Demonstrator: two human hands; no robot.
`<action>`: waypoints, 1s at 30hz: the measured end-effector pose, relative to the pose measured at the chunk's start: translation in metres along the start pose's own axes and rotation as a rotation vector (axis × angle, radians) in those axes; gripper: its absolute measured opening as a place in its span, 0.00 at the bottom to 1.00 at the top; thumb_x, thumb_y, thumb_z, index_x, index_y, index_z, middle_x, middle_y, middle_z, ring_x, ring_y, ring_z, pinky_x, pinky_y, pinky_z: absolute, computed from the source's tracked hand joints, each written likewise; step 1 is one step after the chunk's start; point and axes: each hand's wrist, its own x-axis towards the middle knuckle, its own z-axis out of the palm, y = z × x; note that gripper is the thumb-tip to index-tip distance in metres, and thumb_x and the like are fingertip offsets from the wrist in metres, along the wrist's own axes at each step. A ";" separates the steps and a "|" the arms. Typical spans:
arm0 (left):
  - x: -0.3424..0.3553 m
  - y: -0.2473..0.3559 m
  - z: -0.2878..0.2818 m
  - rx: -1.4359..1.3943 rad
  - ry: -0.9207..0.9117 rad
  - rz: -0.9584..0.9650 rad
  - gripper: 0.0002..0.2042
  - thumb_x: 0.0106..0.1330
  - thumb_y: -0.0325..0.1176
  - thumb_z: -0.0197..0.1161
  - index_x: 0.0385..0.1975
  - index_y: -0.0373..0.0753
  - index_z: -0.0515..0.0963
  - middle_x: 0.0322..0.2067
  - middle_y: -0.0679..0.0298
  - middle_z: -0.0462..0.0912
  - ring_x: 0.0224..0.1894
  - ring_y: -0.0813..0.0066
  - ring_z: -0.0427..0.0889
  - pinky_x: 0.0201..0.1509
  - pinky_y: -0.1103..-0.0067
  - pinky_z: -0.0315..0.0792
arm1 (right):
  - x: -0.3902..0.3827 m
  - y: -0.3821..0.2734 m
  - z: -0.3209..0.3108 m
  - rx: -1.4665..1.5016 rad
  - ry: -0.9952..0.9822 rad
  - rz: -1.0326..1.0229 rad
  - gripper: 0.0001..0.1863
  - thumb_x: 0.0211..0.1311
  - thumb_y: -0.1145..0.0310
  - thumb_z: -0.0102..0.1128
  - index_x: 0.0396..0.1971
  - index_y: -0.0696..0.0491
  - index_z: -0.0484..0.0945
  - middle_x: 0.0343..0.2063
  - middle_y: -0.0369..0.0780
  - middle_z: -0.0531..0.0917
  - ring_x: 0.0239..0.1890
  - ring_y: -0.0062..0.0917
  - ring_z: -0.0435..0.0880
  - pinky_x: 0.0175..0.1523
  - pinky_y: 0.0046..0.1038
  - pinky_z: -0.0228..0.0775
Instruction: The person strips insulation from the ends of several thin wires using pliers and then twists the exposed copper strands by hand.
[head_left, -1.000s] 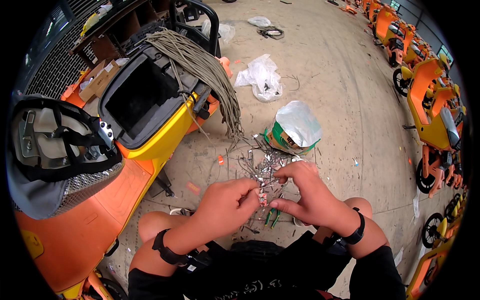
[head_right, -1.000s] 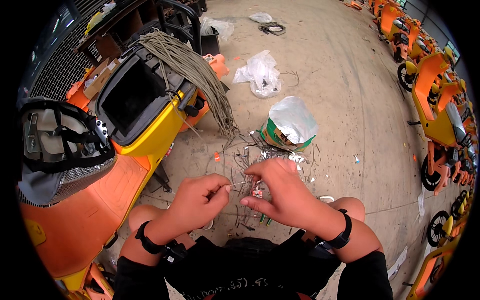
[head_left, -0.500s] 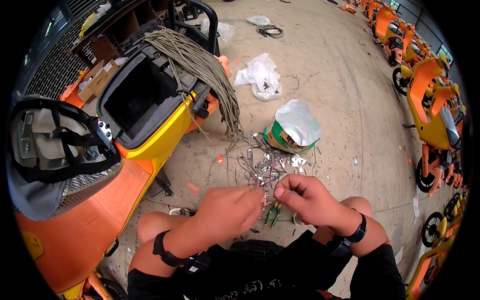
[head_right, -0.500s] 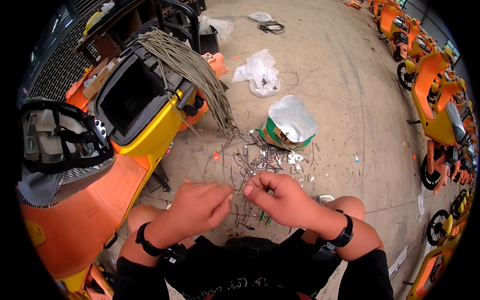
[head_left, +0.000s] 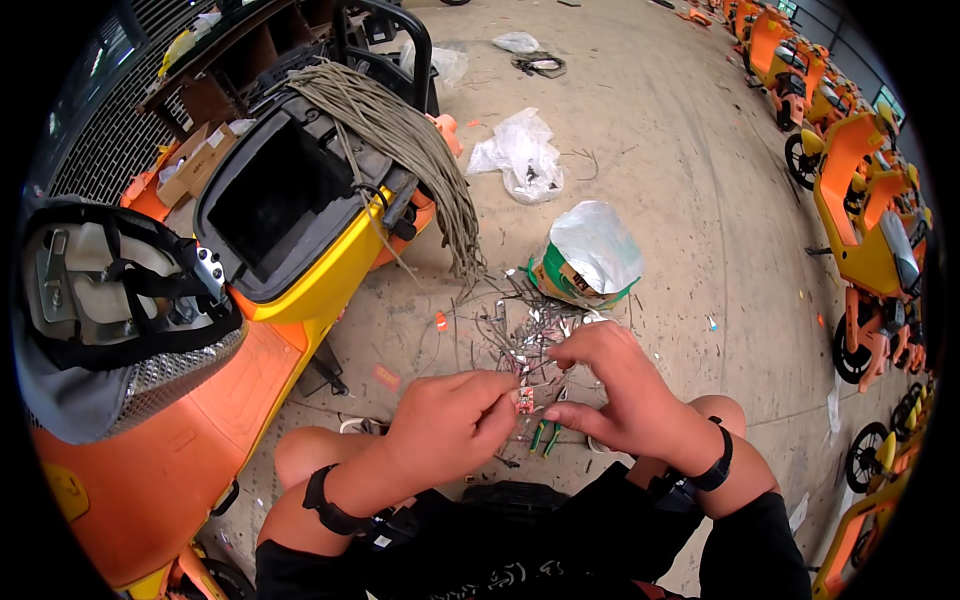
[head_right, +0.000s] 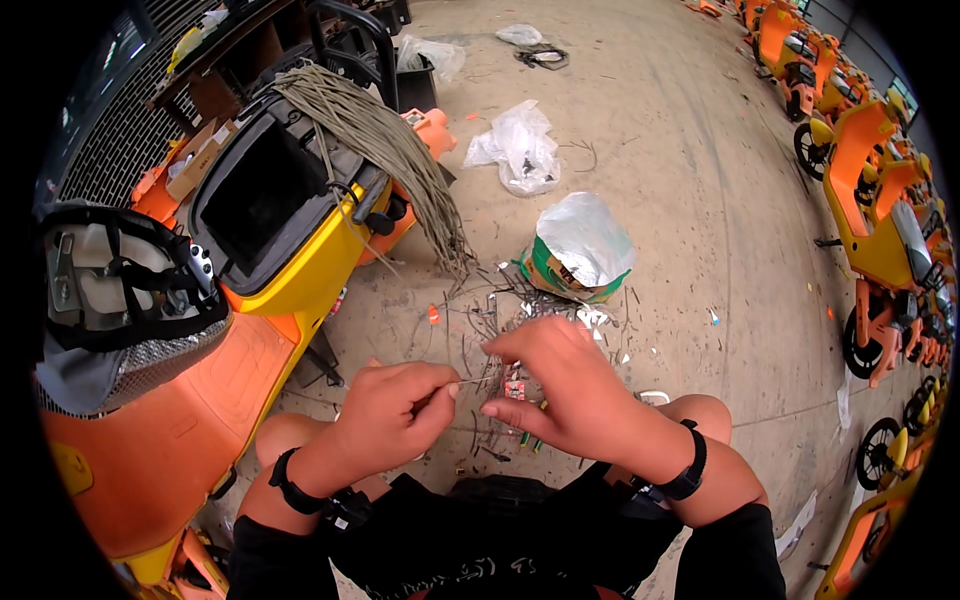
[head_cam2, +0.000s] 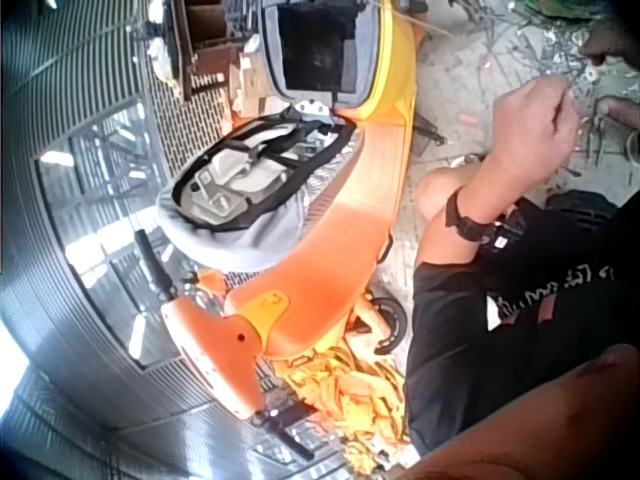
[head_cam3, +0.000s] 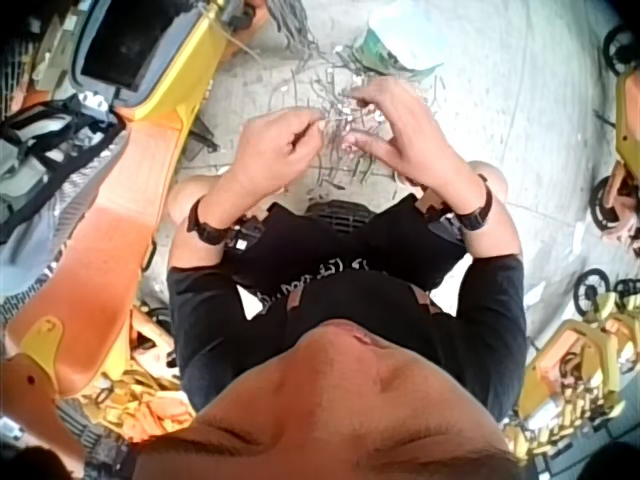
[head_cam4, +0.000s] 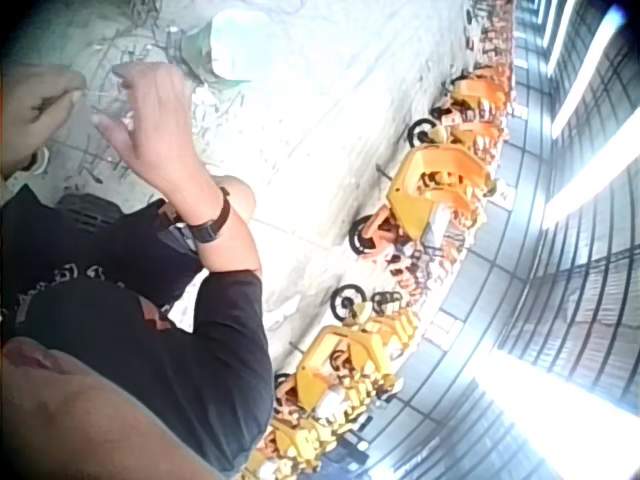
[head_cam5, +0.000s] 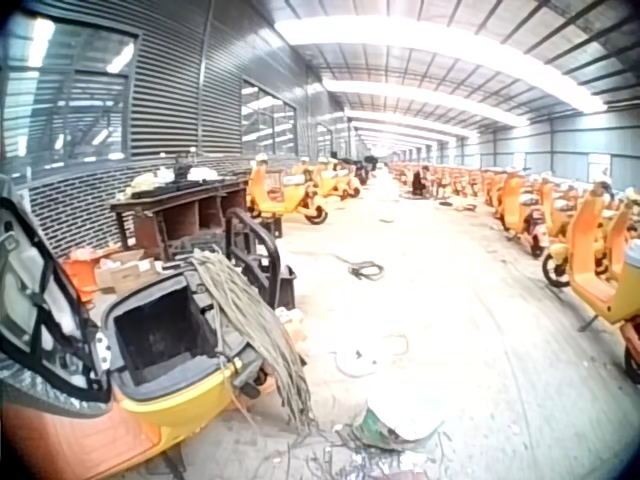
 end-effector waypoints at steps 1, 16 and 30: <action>0.000 0.003 -0.001 -0.065 -0.037 -0.081 0.03 0.62 0.27 0.66 0.35 0.38 0.82 0.19 0.64 0.78 0.16 0.76 0.73 0.21 0.78 0.63 | 0.002 -0.001 -0.001 -0.145 0.014 -0.123 0.18 0.55 0.66 0.75 0.46 0.50 0.80 0.42 0.37 0.78 0.48 0.32 0.78 0.52 0.33 0.66; 0.001 0.005 -0.011 0.389 -0.110 0.435 0.13 0.54 0.27 0.67 0.40 0.37 0.80 0.21 0.69 0.72 0.20 0.73 0.77 0.23 0.77 0.69 | -0.003 -0.006 0.007 0.692 -0.237 0.724 0.14 0.76 0.63 0.55 0.31 0.57 0.77 0.21 0.33 0.77 0.29 0.18 0.78 0.39 0.24 0.69; 0.003 0.002 -0.009 0.273 -0.012 0.195 0.08 0.55 0.25 0.67 0.35 0.40 0.80 0.19 0.65 0.76 0.18 0.67 0.76 0.21 0.73 0.66 | 0.003 0.000 0.011 -0.114 0.067 -0.111 0.15 0.60 0.66 0.71 0.45 0.52 0.78 0.39 0.41 0.80 0.43 0.37 0.79 0.49 0.33 0.69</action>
